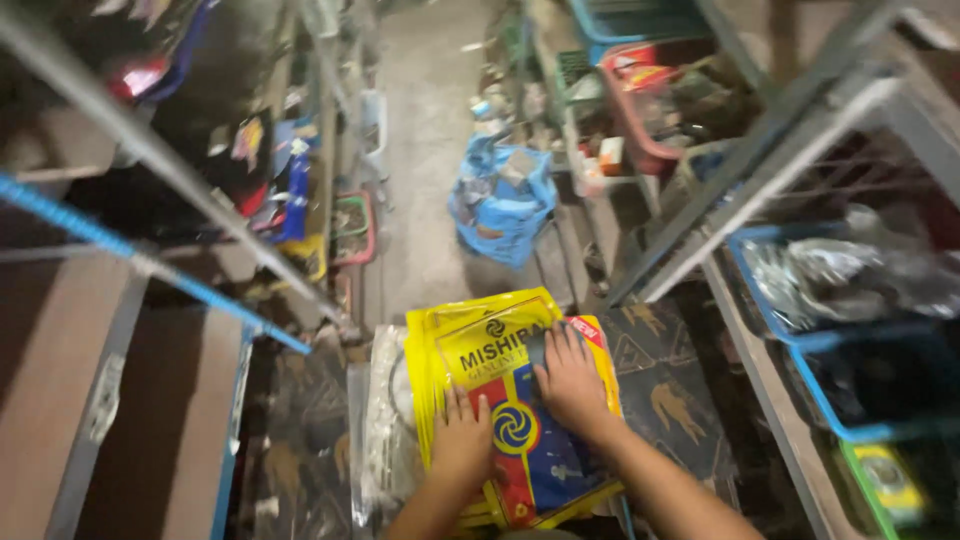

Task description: Cleaning dust off various packaged motorcycle parts in a storage room.

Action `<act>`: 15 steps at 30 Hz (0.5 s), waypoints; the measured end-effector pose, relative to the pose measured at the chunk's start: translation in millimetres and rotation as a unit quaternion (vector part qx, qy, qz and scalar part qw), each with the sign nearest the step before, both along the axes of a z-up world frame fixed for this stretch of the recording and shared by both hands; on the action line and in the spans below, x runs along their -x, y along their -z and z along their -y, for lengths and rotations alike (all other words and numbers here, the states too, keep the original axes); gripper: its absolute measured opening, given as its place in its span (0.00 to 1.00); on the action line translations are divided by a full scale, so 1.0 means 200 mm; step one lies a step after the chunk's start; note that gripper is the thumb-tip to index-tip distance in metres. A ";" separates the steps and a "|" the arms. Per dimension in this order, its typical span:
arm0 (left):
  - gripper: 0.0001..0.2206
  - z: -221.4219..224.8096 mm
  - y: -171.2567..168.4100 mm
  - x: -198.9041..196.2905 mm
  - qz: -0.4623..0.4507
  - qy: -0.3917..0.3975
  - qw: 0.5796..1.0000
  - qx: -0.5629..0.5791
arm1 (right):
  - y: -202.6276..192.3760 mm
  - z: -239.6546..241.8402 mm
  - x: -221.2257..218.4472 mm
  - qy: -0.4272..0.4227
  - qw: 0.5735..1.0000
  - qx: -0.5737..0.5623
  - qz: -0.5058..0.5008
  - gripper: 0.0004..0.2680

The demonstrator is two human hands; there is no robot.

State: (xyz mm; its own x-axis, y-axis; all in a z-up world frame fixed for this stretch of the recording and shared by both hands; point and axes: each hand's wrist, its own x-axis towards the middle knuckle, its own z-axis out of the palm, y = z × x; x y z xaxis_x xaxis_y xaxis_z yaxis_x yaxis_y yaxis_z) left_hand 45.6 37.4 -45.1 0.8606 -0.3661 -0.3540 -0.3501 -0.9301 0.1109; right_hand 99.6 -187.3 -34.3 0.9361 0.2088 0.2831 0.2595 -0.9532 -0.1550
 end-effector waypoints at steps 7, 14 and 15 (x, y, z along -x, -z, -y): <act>0.48 0.09 -0.07 0.18 0.081 -0.093 0.989 -0.077 | 0.03 -0.09 -0.28 -0.080 0.994 0.003 0.070 0.24; 0.48 0.10 -0.15 0.27 -0.027 -0.218 0.975 -0.019 | 0.08 -0.31 -0.38 -0.189 0.977 -0.006 0.095 0.23; 0.48 0.10 -0.16 0.28 -0.028 -0.220 0.975 -0.005 | 0.07 -0.36 -0.38 -0.206 0.973 -0.001 0.107 0.22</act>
State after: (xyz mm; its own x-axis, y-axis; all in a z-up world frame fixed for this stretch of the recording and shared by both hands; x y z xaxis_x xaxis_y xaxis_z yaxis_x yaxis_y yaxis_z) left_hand -10.1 18.1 -13.0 0.9131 0.0382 -0.4059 0.0895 -0.9901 0.1083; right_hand 175.5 -115.6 -49.2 0.6921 0.5535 0.4633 0.6465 -0.7608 -0.0569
